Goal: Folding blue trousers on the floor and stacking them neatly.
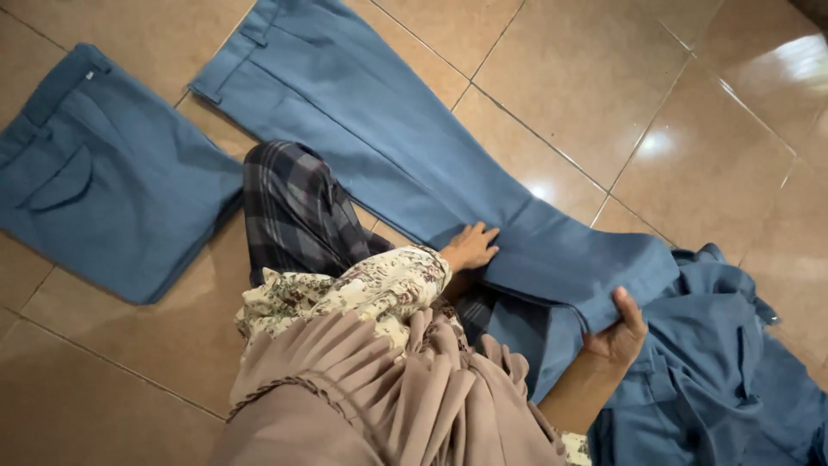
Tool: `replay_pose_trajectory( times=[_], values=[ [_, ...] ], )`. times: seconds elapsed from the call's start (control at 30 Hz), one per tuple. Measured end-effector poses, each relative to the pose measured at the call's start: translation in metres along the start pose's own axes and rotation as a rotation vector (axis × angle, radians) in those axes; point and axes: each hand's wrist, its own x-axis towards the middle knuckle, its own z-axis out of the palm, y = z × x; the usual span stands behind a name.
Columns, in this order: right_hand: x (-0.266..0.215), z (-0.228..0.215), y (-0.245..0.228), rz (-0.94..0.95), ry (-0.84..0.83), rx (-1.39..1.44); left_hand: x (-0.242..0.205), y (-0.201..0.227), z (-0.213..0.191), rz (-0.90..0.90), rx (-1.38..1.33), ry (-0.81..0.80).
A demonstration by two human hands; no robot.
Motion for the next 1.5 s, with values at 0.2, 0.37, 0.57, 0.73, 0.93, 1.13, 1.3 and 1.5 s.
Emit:
replay_pose_trajectory(
  times=[0.2, 0.37, 0.57, 0.73, 0.93, 1.13, 1.3, 1.5],
  values=[
    [0.031, 0.081, 0.018, 0.050, -0.254, -0.017, -0.036, -0.062, 0.063, 0.142, -0.016, 0.075],
    [0.096, 0.163, 0.092, 0.124, -0.418, -0.097, -0.030, -0.084, 0.045, 0.049, -0.028, 0.143],
    [0.083, 0.252, 0.210, 0.225, -0.561, -0.373, -0.025, -0.115, 0.021, -0.083, -0.041, 0.217],
    [0.067, 0.229, 0.245, 0.230, -0.562, -0.658, -0.020, -0.130, 0.017, -0.158, -0.035, 0.223],
    [0.174, 0.086, 0.259, -0.106, -0.165, -0.919, -0.009, -0.142, -0.012, -0.209, -0.028, 0.197],
    [0.172, -0.002, 0.279, -0.391, 0.067, -1.228, -0.001, -0.179, -0.164, -0.402, 0.012, 0.897],
    [0.116, 0.012, 0.278, -0.287, 0.048, -1.224, 0.013, -0.194, -0.165, -0.522, -0.093, 0.655],
    [0.125, 0.009, 0.272, -0.162, 0.063, -1.136, -0.025, -0.187, -0.150, -0.520, -0.042, 0.674]
  ],
)
